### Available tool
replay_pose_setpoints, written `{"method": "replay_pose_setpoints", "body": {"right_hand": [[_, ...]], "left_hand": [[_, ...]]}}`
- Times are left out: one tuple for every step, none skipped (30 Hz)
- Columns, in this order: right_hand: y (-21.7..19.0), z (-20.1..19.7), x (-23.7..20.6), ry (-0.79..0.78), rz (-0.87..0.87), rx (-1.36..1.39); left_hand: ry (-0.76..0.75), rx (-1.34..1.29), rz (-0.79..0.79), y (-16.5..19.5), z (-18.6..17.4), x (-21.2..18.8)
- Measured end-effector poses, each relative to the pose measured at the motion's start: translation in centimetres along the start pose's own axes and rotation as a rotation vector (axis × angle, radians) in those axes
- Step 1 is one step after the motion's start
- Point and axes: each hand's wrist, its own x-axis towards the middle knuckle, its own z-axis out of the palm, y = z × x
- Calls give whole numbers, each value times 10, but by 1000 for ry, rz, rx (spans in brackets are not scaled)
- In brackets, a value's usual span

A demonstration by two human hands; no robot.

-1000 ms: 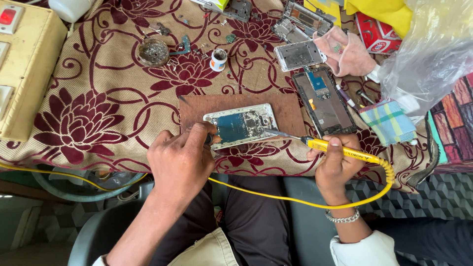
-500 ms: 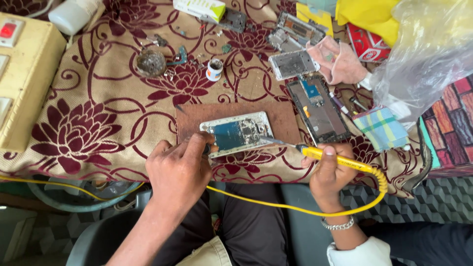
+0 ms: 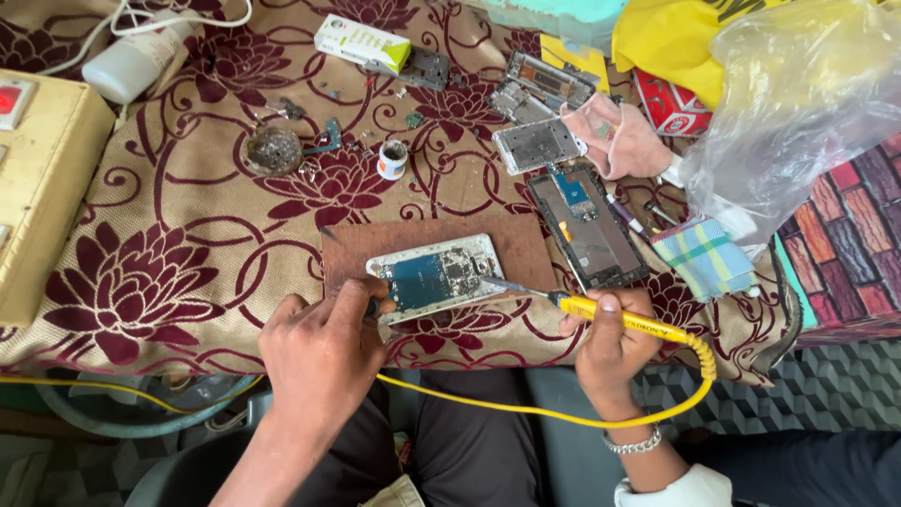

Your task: The person uses a soldering iron and tweezers to work on a disassembled smartphone circuit board. They apply heat to specific points on the board while holding it steady, occasionally adjusting the tweezers.

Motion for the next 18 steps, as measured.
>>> {"method": "replay_pose_setpoints", "body": {"right_hand": [[0, 0, 0, 2, 9, 25], [0, 1, -1, 3, 21, 47], [1, 2, 0, 5, 29, 70], [0, 2, -2, -2, 32, 80], [1, 3, -2, -11, 35, 90], [2, 3, -1, -22, 33, 103], [2, 2, -2, -24, 29, 92], [2, 1, -2, -26, 24, 83], [3, 1, -3, -30, 20, 75], [3, 1, -3, -30, 18, 73], [4, 1, -2, -29, 13, 71], [4, 1, -2, -27, 5, 71], [4, 1, -1, -14, 5, 78], [4, 2, -1, 0, 8, 88], [3, 3, -2, 13, 21, 98], [1, 2, -3, 9, 9, 84], [1, 2, -2, 6, -9, 72], [0, 1, -2, 3, -26, 56]], "left_hand": [[0, -5, -2, 0, 0, 0], [-4, -11, -5, 0, -1, 0], [-2, -18, -5, 0, 0, 1], [-4, -16, -4, 0, -1, 1], [-5, -15, -4, 0, -1, 1], [-2, -11, -5, -1, 0, 1], [-13, -1, -10, -1, 0, 1], [-22, 13, -15, 0, 1, 1], [-33, 27, -21, -1, 0, 1], [-25, 21, -18, 0, 0, 0], [-15, 15, -14, 0, 0, 0], [-2, 10, -8, 1, 0, 0], [6, 8, 0, 1, 0, 1], [11, 9, 7, 1, 0, 1], [7, 11, 12, 2, -1, 1], [-2, 1, 5, 2, -3, 0], [-6, -10, 2, 2, -3, 1], [-12, -24, -3, 3, -3, 2]]}}
